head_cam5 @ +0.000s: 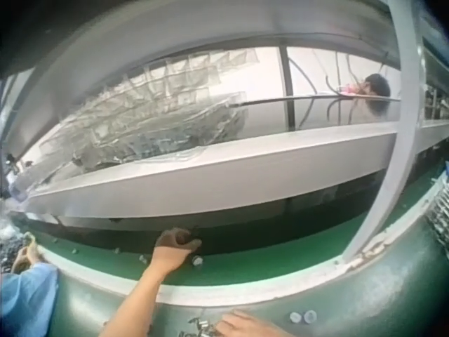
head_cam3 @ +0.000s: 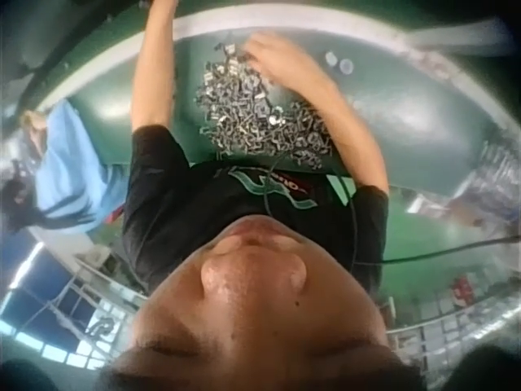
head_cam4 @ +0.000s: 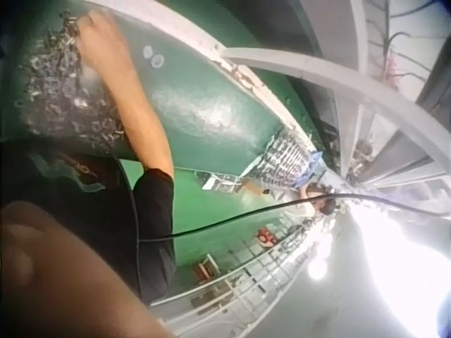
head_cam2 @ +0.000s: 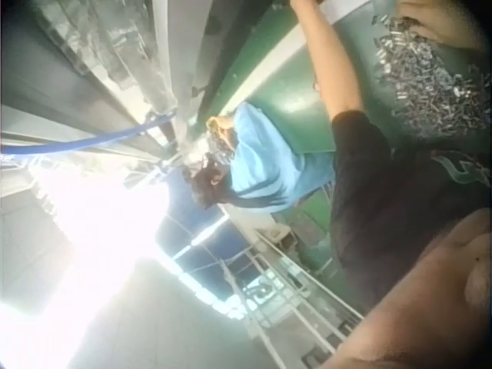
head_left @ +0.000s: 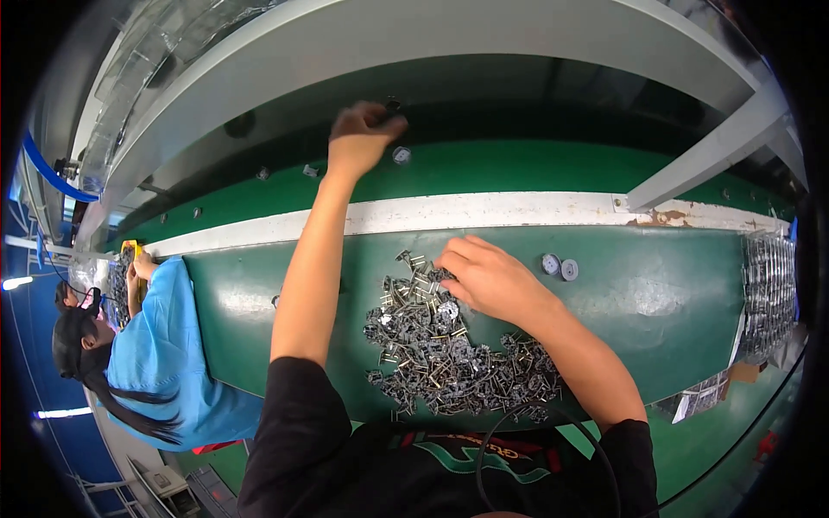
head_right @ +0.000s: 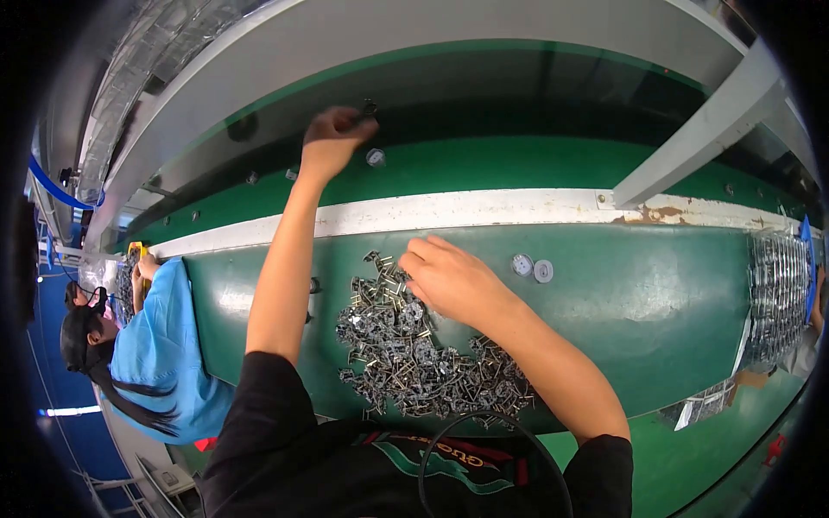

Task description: The person assembles small plastic housings with metal clips by hand at a factory workbench, creating finished assemblies.

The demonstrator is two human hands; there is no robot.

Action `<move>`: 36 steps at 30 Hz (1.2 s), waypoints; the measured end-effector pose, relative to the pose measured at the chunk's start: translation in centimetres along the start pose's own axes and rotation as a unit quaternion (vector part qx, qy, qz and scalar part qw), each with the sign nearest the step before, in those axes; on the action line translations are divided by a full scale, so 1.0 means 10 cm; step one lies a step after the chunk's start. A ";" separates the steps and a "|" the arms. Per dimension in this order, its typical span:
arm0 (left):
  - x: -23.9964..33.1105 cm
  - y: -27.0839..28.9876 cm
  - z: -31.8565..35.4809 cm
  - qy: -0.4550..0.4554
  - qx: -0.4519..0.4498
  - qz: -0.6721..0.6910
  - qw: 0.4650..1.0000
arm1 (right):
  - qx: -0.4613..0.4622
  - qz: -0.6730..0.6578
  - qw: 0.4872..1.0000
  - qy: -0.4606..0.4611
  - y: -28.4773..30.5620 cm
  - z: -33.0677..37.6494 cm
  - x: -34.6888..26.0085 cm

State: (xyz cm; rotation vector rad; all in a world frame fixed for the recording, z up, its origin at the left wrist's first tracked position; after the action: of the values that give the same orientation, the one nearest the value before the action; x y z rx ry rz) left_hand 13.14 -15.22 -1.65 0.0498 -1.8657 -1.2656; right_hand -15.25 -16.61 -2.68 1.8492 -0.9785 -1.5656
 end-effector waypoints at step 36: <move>0.48 0.22 2.30 -0.014 -0.123 0.500 0.857 | 0.196 -0.100 0.972 0.088 0.31 -0.11 -0.57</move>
State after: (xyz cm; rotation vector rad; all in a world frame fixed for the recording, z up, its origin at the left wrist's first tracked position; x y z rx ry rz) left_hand -4.23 0.69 0.32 -0.9598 -1.3694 -0.7199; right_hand -15.14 -13.99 3.32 2.3783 -1.1081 -1.3569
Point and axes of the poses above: each hand's wrist, its own z-axis away from the middle knuckle, its own y-axis out of the back of the hand, x = y × z, the point moved 1 cm from there along -z, towards the middle knuckle, and after that the axes turned 5 degrees about -x, right-handed, at the moved point
